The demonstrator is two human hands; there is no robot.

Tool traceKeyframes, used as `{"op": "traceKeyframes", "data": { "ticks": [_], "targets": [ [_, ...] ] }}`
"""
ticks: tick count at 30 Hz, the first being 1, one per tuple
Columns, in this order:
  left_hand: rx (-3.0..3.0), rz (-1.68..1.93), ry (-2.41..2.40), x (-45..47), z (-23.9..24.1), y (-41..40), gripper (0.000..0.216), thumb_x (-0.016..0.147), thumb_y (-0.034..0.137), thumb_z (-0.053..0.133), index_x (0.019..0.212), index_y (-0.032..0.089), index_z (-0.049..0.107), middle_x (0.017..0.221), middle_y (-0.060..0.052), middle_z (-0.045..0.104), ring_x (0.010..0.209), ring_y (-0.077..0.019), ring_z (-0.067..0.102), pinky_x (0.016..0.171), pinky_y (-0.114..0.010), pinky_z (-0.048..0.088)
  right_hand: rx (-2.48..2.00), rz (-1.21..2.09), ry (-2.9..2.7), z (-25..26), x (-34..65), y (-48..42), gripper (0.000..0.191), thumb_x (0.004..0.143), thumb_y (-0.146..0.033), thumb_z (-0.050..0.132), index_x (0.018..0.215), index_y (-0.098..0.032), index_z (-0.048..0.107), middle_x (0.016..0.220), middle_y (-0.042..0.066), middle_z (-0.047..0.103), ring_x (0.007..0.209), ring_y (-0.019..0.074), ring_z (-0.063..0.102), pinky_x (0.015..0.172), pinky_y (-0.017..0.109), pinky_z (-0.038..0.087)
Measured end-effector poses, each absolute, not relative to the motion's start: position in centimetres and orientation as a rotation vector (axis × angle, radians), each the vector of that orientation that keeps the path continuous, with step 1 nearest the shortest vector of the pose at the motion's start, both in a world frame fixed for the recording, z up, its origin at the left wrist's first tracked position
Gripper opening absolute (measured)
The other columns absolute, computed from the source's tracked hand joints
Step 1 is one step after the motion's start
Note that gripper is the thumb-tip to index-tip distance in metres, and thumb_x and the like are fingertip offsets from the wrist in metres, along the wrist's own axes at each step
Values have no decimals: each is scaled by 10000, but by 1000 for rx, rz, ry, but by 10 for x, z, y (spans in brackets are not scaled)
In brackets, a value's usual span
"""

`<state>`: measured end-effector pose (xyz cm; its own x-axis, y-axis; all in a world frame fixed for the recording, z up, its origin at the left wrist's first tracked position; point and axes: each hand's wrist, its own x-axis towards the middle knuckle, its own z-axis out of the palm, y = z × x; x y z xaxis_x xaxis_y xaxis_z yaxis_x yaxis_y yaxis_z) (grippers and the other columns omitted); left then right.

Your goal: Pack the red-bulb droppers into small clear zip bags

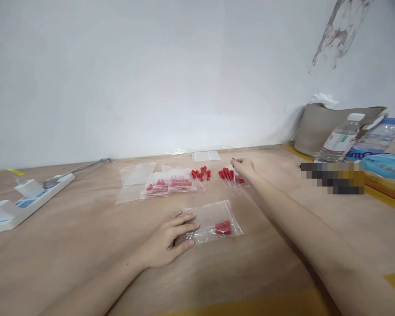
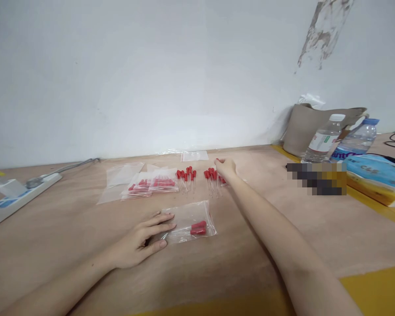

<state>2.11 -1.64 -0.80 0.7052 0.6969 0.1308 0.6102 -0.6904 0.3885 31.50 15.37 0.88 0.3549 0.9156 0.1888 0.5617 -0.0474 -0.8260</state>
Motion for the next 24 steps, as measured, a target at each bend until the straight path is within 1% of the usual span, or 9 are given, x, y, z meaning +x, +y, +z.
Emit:
{"op": "traceKeyframes", "data": {
  "ticks": [3, 5, 6, 9, 12, 17, 20, 22, 24],
  "targets": [
    [2601, 384, 1028, 22, -8, -16, 395, 883, 367, 453, 1270, 289, 452, 1373, -27, 376, 1271, -230, 324, 1059, -463, 245, -1576, 541, -1271, 21, 323, 134, 265, 807, -364, 409, 937, -156, 511, 758, 36, 630, 475, 72, 533, 410, 175, 386],
    [2608, 380, 1028, 21, -8, -16, 395, 886, 368, 448, 1273, 289, 448, 1377, -26, 371, 1272, -231, 322, 1056, -462, 253, -1410, 602, -1213, 23, 328, 114, 285, 804, -349, 425, 1034, -181, 410, 730, -3, 604, 424, 60, 502, 379, 171, 382],
    [2612, 377, 1029, 21, -8, -16, 397, 886, 370, 446, 1275, 290, 444, 1380, -25, 366, 1274, -233, 319, 1054, -463, 255, -1322, 651, -1186, 21, 331, 102, 298, 791, -336, 451, 1041, -190, 377, 692, -26, 583, 397, 59, 484, 365, 172, 377],
    [2621, 360, 1048, 22, -6, -16, 397, 890, 376, 438, 1277, 289, 442, 1386, -26, 355, 1281, -238, 304, 1050, -468, 262, -1203, 816, -1152, 7, 333, 67, 254, 765, -312, 498, 960, -196, 384, 587, -68, 521, 365, 61, 458, 345, 171, 374],
    [2632, 353, 1060, 23, -3, -18, 378, 902, 363, 414, 1268, 283, 455, 1377, -31, 371, 1273, -239, 319, 1046, -469, 271, -1171, 994, -1035, -9, 329, 43, 209, 757, -298, 516, 899, -205, 394, 588, -63, 524, 405, 72, 498, 374, 181, 415],
    [2653, 345, 1053, 24, -3, -19, 381, 899, 367, 421, 1269, 282, 452, 1377, -28, 371, 1264, -239, 336, 1047, -469, 269, -1092, 1281, -781, -19, 317, 27, 130, 772, -200, 504, 824, -213, 385, 624, -24, 575, 508, 95, 585, 533, 235, 500],
    [2650, 356, 1058, 22, -6, -19, 445, 893, 374, 432, 1323, 282, 366, 1381, -27, 364, 1275, -241, 313, 1051, -472, 261, -1108, 1404, -836, -20, 313, 24, 154, 744, -192, 552, 800, -207, 410, 660, -12, 588, 581, 108, 610, 623, 267, 506],
    [2629, 365, 1084, 22, -8, -19, 512, 891, 380, 433, 1366, 281, 272, 1392, -28, 345, 1292, -251, 275, 1046, -479, 265, -1138, 1409, -1059, -22, 313, 22, 191, 703, -244, 618, 788, -193, 454, 656, -17, 583, 575, 98, 583, 597, 251, 480],
    [2610, 374, 1107, 22, -8, -20, 554, 891, 380, 431, 1387, 287, 202, 1422, -26, 286, 1304, -253, 243, 1043, -470, 272, -1176, 1343, -1345, -24, 314, 20, 231, 657, -302, 666, 764, -171, 509, 609, -31, 556, 530, 79, 516, 536, 222, 426]
  ]
}}
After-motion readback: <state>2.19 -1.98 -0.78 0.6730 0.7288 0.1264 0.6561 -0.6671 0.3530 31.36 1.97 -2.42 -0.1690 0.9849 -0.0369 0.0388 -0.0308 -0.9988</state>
